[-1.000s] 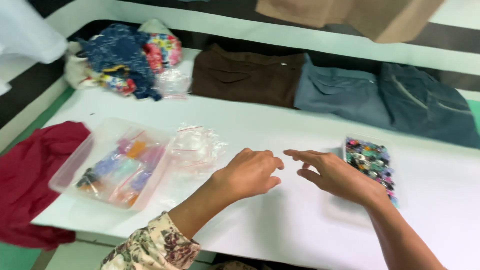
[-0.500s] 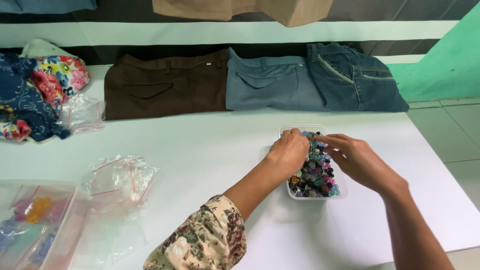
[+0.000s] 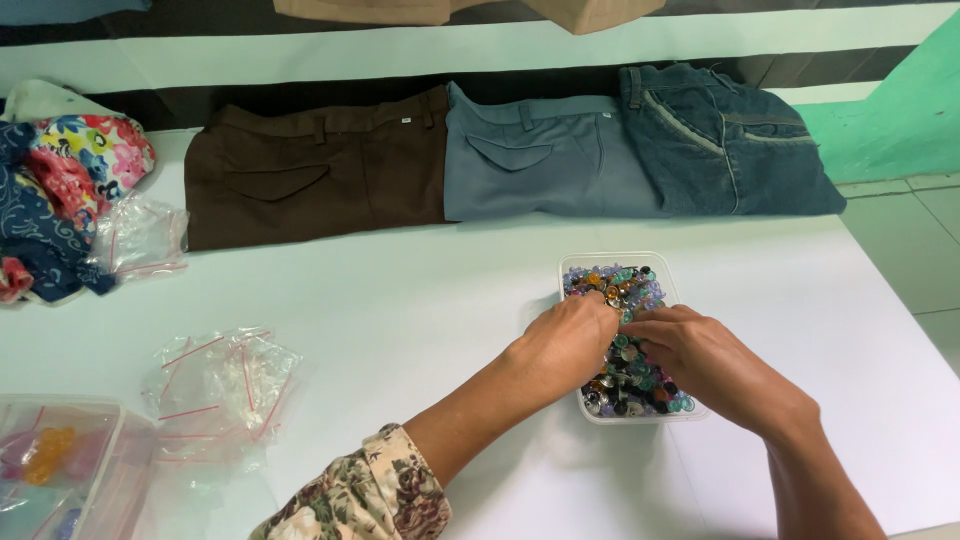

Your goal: The person sorts buttons by selecting specific ones from a plastic container by hand, placing them in a line on the table, and then putting them into a small plastic bag.

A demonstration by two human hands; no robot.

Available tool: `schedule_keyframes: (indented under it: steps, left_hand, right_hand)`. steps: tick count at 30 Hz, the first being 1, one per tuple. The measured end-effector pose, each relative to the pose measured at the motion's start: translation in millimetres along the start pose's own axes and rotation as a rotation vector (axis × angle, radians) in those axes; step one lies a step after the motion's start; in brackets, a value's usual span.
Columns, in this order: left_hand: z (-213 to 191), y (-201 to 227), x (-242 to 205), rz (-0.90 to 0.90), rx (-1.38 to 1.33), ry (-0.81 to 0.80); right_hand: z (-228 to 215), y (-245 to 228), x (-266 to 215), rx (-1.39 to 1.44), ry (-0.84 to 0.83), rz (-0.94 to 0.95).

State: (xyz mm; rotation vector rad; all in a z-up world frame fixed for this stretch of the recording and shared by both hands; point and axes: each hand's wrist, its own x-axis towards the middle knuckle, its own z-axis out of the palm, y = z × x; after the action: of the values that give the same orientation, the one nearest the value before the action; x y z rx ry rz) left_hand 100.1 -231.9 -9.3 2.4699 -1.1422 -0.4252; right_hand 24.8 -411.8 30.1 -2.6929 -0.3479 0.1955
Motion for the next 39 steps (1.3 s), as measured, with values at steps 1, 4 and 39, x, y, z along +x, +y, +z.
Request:
schedule_keyframes:
  steps: [1,4,39]
  left_hand:
    - [-9,1,-1,-0.002,-0.001,-0.001]
    - [-23,-3,8,-0.043,-0.037,0.056]
    - [-6,-22,51,-0.023,0.086,0.447]
  right_hand:
    - [-3,2,2,0.001,-0.002,-0.001]
    - [-15,6,8,-0.029,0.102,0.101]
    - [19,23,76,-0.620,0.290,0.198]
